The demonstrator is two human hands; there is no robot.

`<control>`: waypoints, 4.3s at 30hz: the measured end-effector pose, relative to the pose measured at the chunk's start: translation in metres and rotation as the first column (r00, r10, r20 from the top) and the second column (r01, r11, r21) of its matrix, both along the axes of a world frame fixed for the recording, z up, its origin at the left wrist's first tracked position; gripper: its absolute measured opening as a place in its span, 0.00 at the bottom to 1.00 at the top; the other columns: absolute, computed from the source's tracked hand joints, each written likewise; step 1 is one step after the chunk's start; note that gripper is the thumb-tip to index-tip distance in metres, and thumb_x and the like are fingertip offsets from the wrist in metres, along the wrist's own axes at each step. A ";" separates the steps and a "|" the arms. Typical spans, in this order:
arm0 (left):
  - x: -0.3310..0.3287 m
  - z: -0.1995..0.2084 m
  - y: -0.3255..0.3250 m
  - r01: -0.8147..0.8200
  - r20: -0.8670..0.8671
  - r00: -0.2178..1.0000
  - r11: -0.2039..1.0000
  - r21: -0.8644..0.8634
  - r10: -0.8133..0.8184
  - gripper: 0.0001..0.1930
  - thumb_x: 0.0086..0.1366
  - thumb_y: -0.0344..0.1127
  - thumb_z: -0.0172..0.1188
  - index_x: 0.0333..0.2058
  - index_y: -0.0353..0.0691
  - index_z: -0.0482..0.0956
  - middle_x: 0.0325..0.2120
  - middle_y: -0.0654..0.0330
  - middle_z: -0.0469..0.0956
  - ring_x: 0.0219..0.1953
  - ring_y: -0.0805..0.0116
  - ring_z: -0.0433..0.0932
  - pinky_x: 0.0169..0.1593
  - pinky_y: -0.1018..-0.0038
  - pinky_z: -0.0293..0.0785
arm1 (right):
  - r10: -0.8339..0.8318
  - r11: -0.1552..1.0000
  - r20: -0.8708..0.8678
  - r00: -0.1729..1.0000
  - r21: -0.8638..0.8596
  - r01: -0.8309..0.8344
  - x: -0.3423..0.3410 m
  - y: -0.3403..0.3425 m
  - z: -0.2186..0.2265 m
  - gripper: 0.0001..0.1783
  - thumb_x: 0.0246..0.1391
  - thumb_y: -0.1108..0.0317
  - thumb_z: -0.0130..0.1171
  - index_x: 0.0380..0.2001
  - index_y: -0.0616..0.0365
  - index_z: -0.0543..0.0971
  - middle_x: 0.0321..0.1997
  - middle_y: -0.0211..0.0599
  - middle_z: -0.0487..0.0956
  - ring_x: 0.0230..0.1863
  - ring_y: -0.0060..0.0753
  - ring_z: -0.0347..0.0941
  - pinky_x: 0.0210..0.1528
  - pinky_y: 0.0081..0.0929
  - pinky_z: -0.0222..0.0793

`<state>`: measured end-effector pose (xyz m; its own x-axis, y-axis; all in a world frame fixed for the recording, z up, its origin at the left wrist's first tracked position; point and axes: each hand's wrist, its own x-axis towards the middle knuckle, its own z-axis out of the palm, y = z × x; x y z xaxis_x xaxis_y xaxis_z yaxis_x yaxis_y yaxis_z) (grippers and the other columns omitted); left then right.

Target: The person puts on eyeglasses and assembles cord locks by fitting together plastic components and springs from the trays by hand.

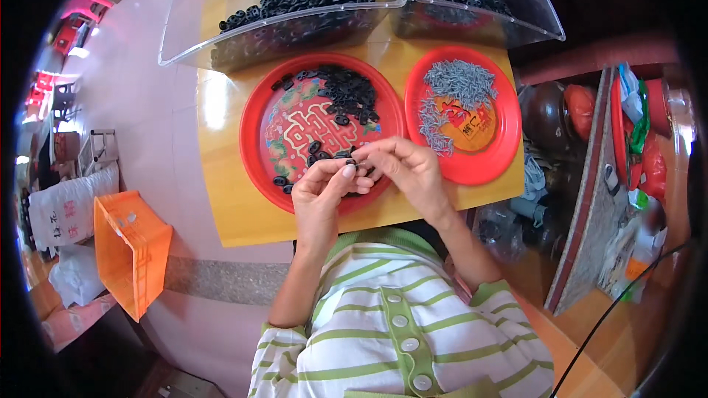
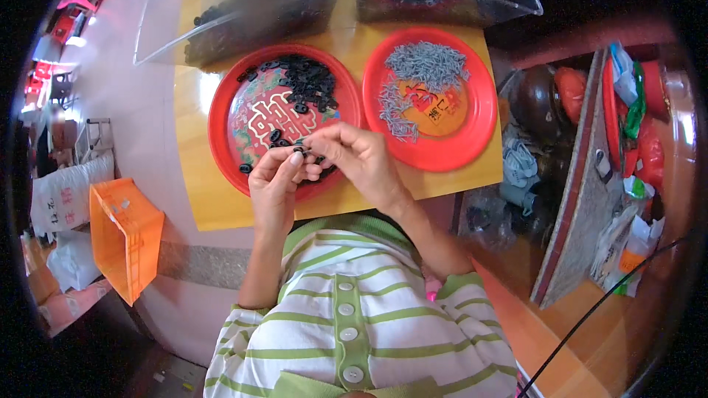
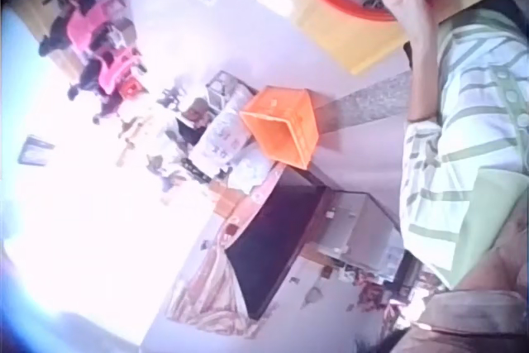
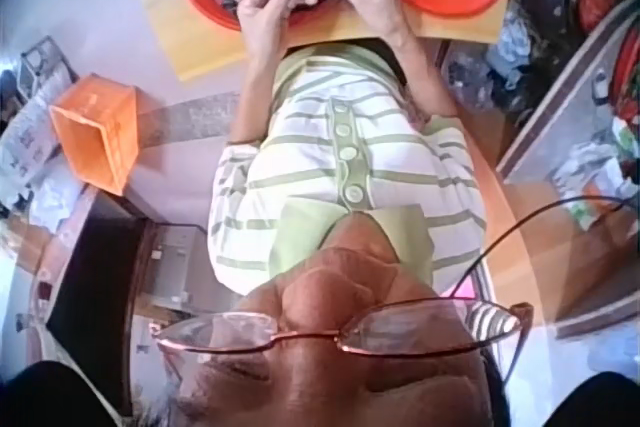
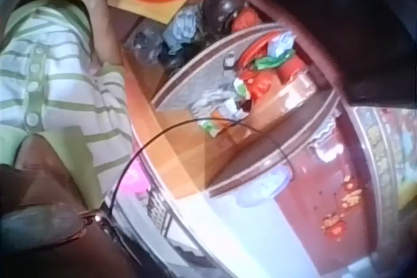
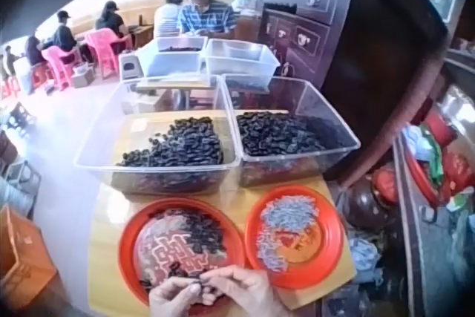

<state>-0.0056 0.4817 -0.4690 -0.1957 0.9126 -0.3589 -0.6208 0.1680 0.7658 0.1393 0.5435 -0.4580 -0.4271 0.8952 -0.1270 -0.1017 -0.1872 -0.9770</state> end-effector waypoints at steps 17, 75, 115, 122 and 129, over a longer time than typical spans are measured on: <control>-0.018 -0.007 -0.013 -0.064 -0.023 0.998 0.998 -0.009 0.064 0.05 0.62 0.26 0.56 0.37 0.30 0.76 0.29 0.53 0.80 0.30 0.67 0.81 0.36 0.75 0.79 | -0.283 0.700 0.619 0.732 0.655 -0.283 -0.040 0.044 -0.023 0.08 0.47 0.69 0.61 0.33 0.57 0.78 0.33 0.35 0.74 0.38 0.39 0.73 0.36 0.35 0.69; 0.004 0.000 -0.005 -0.104 -0.113 0.987 0.992 0.074 0.112 0.04 0.63 0.27 0.56 0.35 0.33 0.75 0.30 0.56 0.80 0.31 0.73 0.79 0.39 0.78 0.75 | -0.008 0.994 -0.096 0.995 -0.110 -0.002 0.002 -0.004 0.001 0.11 0.56 0.74 0.56 0.43 0.65 0.76 0.36 0.34 0.80 0.34 0.18 0.76 0.35 0.16 0.74; 0.010 0.004 0.004 -0.077 0.071 0.995 0.995 0.066 0.073 0.07 0.63 0.27 0.56 0.39 0.32 0.76 0.30 0.56 0.80 0.30 0.72 0.79 0.40 0.76 0.76 | -0.083 0.994 -0.181 0.980 -0.082 0.069 -0.006 -0.008 0.003 0.09 0.57 0.75 0.55 0.41 0.66 0.75 0.33 0.33 0.78 0.31 0.16 0.74 0.33 0.14 0.72; 0.010 0.003 0.004 -0.056 0.043 0.998 0.997 0.048 0.054 0.07 0.62 0.26 0.57 0.38 0.31 0.77 0.29 0.57 0.80 0.31 0.72 0.79 0.39 0.77 0.76 | -0.104 0.994 -0.131 0.986 -0.031 0.101 -0.005 -0.007 0.003 0.08 0.57 0.76 0.56 0.39 0.66 0.76 0.31 0.33 0.78 0.30 0.16 0.74 0.31 0.14 0.72; 0.006 -0.001 0.003 0.004 -0.134 0.991 0.998 0.069 0.005 0.05 0.62 0.25 0.57 0.36 0.30 0.78 0.28 0.57 0.80 0.30 0.72 0.79 0.37 0.77 0.77 | -0.117 0.991 -0.085 0.989 0.054 0.122 -0.006 -0.011 0.001 0.06 0.56 0.77 0.56 0.36 0.65 0.78 0.30 0.31 0.77 0.30 0.15 0.74 0.30 0.14 0.71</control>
<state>0.0000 0.4846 -0.4700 -0.2385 0.9343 -0.2651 -0.5115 0.1112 0.8521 0.1330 0.5327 -0.4571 -0.3236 0.9453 -0.0417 -0.1998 -0.1113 -0.9735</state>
